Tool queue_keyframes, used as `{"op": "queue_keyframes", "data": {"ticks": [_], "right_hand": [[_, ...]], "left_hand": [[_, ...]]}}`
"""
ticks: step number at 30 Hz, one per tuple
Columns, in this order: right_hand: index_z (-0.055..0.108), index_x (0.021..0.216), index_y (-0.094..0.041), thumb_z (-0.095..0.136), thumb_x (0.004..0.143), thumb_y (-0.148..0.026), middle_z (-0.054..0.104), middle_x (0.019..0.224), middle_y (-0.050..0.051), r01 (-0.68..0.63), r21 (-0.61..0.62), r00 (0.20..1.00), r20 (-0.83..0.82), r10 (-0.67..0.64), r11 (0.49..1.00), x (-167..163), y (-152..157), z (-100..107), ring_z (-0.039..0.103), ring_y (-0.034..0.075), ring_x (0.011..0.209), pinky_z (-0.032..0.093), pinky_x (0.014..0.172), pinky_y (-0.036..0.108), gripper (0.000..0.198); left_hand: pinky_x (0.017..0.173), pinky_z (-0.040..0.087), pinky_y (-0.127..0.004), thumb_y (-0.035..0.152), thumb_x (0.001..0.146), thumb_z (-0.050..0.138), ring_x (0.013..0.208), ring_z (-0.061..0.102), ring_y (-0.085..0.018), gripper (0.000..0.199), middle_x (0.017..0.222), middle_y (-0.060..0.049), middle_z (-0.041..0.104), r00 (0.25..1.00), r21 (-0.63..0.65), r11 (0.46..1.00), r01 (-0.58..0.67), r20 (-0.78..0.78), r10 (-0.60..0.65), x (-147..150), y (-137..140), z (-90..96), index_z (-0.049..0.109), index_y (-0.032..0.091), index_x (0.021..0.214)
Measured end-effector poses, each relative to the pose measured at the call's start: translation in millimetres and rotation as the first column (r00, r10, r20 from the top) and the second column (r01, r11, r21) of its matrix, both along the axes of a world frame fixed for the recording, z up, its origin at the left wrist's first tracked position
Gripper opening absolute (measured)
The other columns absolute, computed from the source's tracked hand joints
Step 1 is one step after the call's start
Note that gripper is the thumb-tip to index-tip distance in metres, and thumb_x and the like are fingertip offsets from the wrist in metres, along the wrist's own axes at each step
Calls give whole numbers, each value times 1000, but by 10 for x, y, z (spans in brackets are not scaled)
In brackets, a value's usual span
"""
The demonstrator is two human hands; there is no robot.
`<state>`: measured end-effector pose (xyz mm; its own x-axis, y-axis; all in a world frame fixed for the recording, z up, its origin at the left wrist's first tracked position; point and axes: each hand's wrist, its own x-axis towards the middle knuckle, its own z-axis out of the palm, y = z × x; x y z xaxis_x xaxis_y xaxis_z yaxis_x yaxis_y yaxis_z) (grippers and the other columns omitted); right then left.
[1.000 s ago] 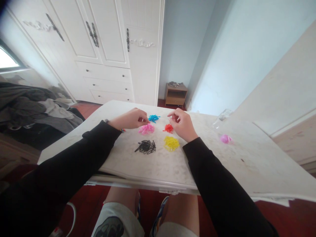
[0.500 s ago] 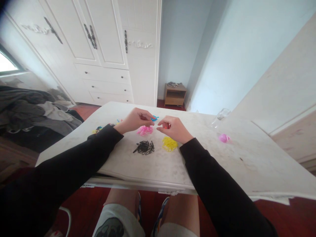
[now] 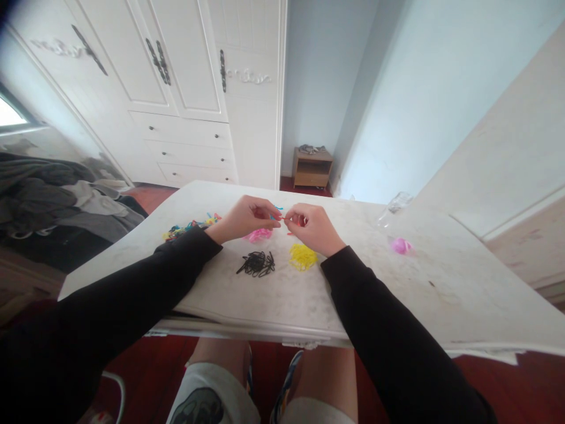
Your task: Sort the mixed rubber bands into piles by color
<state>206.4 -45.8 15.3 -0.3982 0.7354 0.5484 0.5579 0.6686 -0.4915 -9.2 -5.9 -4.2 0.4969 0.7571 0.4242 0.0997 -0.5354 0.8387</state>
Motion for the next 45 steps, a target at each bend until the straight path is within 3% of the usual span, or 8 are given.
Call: {"op": "queue_keyframes", "data": {"ticks": [5, 17, 31, 39, 45], "right_hand": [[68, 74, -18, 63, 82, -18, 60, 63, -1, 65, -8, 998, -11, -65, 998, 35, 2, 22, 48, 11, 58, 40, 59, 27, 10], [68, 73, -17, 63, 82, -20, 61, 64, -1, 35, -26, 999, 21, -34, 999, 31, 0, 17, 49, 12, 58, 40, 60, 28, 11], [71, 77, -17, 68, 84, -27, 61, 64, 0, 30, -65, 999, 39, -28, 997, 19, -10, 30, 48, 12, 58, 40, 60, 28, 13], [66, 67, -19, 68, 81, -21, 65, 67, 1, 155, -19, 985, -75, -156, 988, 58, 11, 72, 51, 13, 61, 40, 61, 30, 14], [64, 68, -20, 68, 80, -21, 63, 67, 0, 381, 24, 887, -291, -358, 924, 187, 37, 148, 49, 13, 61, 41, 62, 30, 13]], "left_hand": [[50, 49, -19, 27, 81, 79, 53, 68, -12, 16, 61, -3, 71, 999, 14, 999, -39, -37, 39, -17, -11, 16, 74, 13, 86], [48, 47, -18, 24, 88, 72, 51, 66, -11, 12, 59, -1, 69, 999, 7, 1000, -23, -47, 23, -9, -34, 26, 71, 14, 95], [50, 47, -19, 25, 89, 69, 51, 65, -11, 10, 59, -1, 68, 993, 49, 998, -40, -105, 45, -12, -34, 21, 68, 15, 86], [49, 48, -22, 16, 83, 67, 50, 66, -14, 7, 55, -2, 66, 991, 38, 995, -91, -98, 95, -21, 23, 14, 65, 15, 77], [52, 52, -24, 16, 81, 69, 53, 68, -15, 9, 56, -4, 67, 982, 4, 982, -191, -5, 191, -94, 107, 55, 65, 15, 73]]}}
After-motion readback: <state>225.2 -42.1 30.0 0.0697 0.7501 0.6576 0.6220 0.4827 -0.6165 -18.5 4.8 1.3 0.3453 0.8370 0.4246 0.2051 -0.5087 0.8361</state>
